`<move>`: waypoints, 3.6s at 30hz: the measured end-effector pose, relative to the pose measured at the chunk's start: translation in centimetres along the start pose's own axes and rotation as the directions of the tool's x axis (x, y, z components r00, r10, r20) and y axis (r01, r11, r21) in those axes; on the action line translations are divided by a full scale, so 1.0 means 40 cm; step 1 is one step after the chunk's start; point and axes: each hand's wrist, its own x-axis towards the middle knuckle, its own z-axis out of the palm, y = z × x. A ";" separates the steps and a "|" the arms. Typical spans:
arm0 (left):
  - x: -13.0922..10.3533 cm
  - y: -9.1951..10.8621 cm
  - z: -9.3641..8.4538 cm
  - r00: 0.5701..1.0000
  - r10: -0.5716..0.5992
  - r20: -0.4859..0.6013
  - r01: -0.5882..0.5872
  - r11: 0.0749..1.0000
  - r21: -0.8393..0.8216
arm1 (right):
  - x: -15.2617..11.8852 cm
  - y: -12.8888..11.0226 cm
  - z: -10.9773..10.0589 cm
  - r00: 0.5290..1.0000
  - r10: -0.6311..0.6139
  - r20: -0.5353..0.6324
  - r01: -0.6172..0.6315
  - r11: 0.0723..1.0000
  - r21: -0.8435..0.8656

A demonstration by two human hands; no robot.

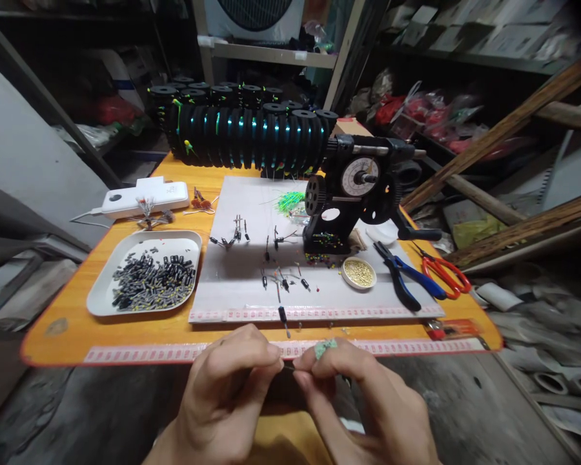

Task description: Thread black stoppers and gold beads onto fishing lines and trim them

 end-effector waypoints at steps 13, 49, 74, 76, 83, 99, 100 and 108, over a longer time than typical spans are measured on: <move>0.106 0.019 -0.002 0.890 0.237 0.389 -0.395 0.826 0.402 | 0.103 -0.032 -0.105 0.940 0.156 0.302 -0.195 0.975 0.103; 0.086 0.074 -0.014 0.985 -0.153 -0.081 0.170 0.934 0.315 | 0.080 0.056 -0.010 0.965 -0.200 0.167 0.229 0.957 -0.178; 0.094 0.066 -0.039 0.973 0.072 0.217 -0.188 0.793 0.580 | 0.092 0.029 -0.035 0.911 -0.349 0.220 0.399 0.880 -0.257; 0.093 0.070 -0.043 0.973 0.044 0.225 -0.167 0.809 0.563 | 0.099 0.024 -0.036 0.917 -0.333 0.218 0.377 0.903 -0.208; 0.100 0.085 -0.059 0.991 -0.057 0.119 -0.005 0.886 0.465 | 0.079 0.039 -0.051 0.979 0.066 0.192 -0.107 0.971 0.215; 0.116 0.074 -0.040 0.968 0.051 0.244 -0.210 0.695 0.688 | 0.088 0.046 0.007 0.938 -0.310 0.154 0.338 0.915 -0.219; 0.118 0.072 -0.037 0.966 0.041 0.256 -0.213 0.685 0.697 | 0.094 0.045 0.003 0.930 -0.307 0.201 0.351 0.904 -0.243; 0.125 0.065 -0.036 0.990 -0.027 0.140 -0.041 0.887 0.460 | 0.118 0.039 -0.024 0.957 -0.246 0.151 0.251 0.968 -0.020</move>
